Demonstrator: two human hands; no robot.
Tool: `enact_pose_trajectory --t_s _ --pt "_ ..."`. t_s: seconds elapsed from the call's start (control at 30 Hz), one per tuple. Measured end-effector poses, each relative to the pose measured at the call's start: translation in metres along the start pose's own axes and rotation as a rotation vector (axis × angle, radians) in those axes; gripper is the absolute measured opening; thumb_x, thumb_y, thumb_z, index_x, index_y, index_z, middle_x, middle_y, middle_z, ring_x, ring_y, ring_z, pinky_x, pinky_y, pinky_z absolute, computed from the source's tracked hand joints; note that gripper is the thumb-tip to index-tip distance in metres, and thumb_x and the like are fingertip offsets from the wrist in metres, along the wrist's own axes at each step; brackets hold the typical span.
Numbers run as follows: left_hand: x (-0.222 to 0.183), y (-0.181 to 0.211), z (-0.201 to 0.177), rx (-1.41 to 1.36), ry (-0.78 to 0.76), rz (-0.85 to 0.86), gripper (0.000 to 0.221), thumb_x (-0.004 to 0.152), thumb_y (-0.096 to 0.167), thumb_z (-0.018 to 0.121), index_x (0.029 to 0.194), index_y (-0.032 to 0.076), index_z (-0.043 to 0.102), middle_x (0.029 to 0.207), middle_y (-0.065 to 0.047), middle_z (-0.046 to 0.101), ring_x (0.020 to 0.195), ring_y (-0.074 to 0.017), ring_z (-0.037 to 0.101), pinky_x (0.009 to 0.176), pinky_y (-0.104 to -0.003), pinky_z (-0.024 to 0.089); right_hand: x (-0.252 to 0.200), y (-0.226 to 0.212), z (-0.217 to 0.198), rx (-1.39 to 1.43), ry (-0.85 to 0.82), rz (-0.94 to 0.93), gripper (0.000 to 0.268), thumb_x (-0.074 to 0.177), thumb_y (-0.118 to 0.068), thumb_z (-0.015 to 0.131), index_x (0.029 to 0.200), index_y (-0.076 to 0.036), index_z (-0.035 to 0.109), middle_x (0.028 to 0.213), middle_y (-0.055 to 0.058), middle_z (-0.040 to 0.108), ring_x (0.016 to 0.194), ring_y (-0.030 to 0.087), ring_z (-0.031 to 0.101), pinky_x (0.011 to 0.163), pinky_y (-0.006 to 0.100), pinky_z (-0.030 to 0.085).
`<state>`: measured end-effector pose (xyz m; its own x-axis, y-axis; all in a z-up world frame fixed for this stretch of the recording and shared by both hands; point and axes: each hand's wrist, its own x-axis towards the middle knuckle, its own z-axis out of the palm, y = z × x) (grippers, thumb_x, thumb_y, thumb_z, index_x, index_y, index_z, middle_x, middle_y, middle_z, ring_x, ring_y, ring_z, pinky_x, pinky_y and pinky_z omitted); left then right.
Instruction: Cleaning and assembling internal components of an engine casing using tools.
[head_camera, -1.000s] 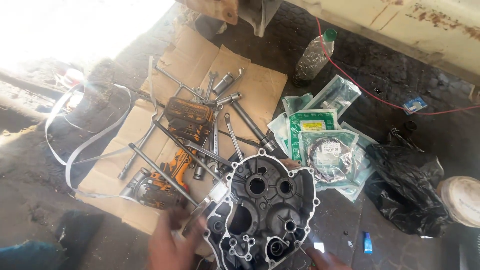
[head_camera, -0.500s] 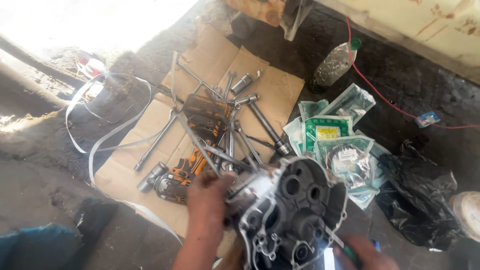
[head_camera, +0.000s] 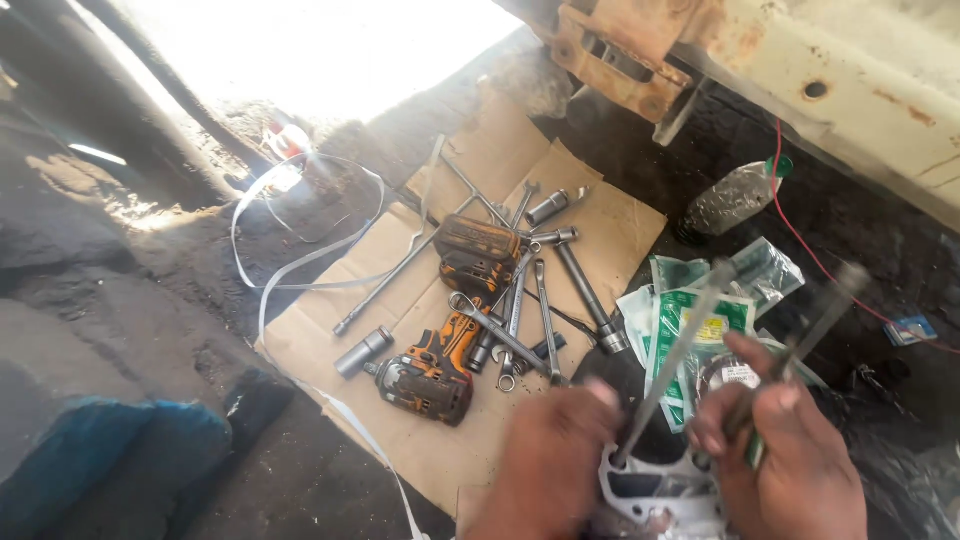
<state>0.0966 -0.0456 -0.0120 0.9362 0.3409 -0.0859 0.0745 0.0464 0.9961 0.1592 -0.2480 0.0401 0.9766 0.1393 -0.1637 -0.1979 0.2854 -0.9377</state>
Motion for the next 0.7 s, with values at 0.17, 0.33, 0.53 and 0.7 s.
enact_pose_trajectory --t_s 0.17,0.33,0.53,0.7 --pt "0.086 0.01 -0.074 0.954 0.286 -0.06 0.067 0.07 0.037 0.08 0.128 0.009 0.061 0.105 -0.015 0.072 0.098 -0.035 0.069 0.083 -0.05 0.052 -0.028 -0.004 0.013 0.105 -0.07 -0.081 0.061 0.111 -0.039 0.051 0.142 0.014 0.047 0.076 0.014 0.058 0.067 0.022 0.053 0.067 0.039 0.045" --pt "0.109 0.021 -0.1 1.285 0.031 -0.397 0.092 0.071 0.048 0.088 0.145 0.014 0.045 0.115 -0.013 0.071 0.112 -0.0329 0.064 0.093 -0.048 0.049 -0.031 -0.01 0.056 -0.066 0.177 0.044 0.06 0.099 -0.041 0.051 0.125 0.012 0.058 0.067 0.012 0.054 0.06 0.022 0.048 0.062 0.038 0.041" --pt "0.086 0.015 -0.127 1.101 0.019 -0.48 0.047 0.074 0.038 0.081 0.111 0.01 0.073 0.109 -0.018 0.075 0.102 -0.0335 0.074 0.088 -0.045 0.058 -0.026 -0.008 0.063 -0.122 0.166 0.016 0.056 0.099 -0.041 0.053 0.122 0.009 0.063 0.07 0.009 0.049 0.068 0.019 0.047 0.062 0.035 0.035" --pt "0.021 0.034 -0.167 1.126 -0.109 -0.623 0.043 0.082 0.04 0.073 0.104 0.003 0.073 0.099 -0.025 0.077 0.097 -0.0377 0.075 0.088 -0.047 0.059 -0.012 -0.01 0.054 -0.025 0.212 0.086 0.047 0.103 -0.033 0.049 0.122 0.007 0.06 0.075 0.011 0.052 0.071 0.02 0.044 0.066 0.036 0.037"
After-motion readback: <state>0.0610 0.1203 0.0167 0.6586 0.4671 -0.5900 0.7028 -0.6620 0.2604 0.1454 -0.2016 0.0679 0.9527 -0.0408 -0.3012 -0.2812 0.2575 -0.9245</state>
